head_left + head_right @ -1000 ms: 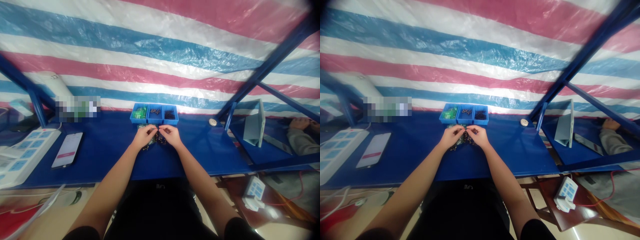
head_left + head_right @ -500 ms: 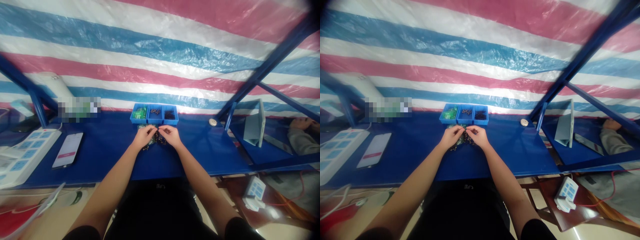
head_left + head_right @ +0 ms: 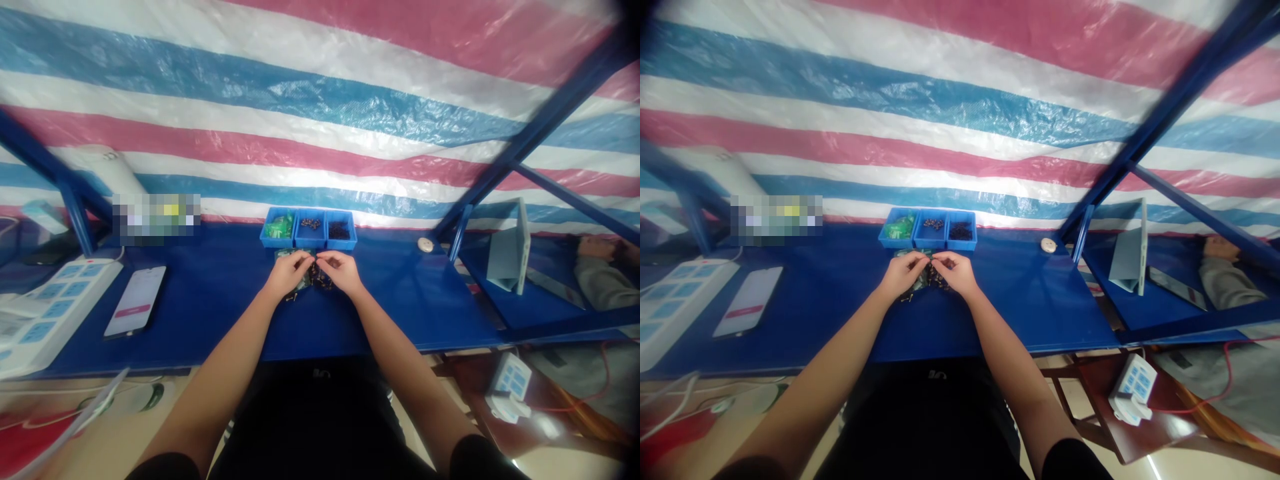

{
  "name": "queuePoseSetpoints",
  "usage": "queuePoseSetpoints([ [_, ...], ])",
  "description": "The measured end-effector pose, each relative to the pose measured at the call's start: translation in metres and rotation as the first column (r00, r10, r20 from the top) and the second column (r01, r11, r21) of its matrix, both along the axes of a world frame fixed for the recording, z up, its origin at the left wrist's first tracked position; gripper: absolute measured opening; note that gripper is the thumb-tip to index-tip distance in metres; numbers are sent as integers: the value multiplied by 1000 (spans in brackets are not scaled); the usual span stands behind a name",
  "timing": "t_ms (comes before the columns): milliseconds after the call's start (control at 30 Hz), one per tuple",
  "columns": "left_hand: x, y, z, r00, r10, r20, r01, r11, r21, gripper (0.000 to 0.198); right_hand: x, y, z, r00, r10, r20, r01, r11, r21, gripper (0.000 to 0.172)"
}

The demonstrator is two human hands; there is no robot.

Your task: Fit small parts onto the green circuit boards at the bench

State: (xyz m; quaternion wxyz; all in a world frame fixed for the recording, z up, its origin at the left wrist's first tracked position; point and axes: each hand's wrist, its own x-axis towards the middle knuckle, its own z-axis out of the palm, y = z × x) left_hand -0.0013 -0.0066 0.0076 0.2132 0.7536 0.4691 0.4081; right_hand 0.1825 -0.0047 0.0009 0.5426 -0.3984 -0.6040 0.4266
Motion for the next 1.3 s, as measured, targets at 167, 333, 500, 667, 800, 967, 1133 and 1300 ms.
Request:
queuePoseSetpoints([
  [167, 0, -3, 4, 999, 33, -10, -33, 999, 3, 31, 5, 5, 2, 997, 18, -81, -28, 992, -121, 26],
  [333, -1, -5, 6, 993, 121, 11, -122, 991, 63, 33, 12, 21, -1, 957, -81, -279, 15, 973, -232, 27],
  [500, -1, -4, 3, 987, 161, 11, -162, 983, 89, 31, 17, 40, -6, 906, -193, -376, 88, 957, -277, 34],
  [667, -1, -4, 4, 988, 154, 4, -154, 985, 73, 30, 24, 49, -8, 922, -134, -363, 49, 971, -233, 55],
  [800, -1, -5, 5, 986, 166, -2, -165, 984, 71, 28, 37, 40, -5, 986, -151, -73, 144, 985, -94, 32],
  [967, -2, -4, 5, 986, 164, -26, -162, 984, 71, 28, 59, 17, 7, 837, 297, 459, -263, 955, -137, 19],
  [1133, -2, -5, 6, 988, 146, -41, -143, 988, 64, 34, 68, 12, 14, 738, 347, 579, -335, 933, -132, 29],
  [1300, -2, -5, 6, 990, 138, -43, -135, 988, 74, 35, 61, 14, 10, 775, 272, 570, -291, 955, -61, 17],
])
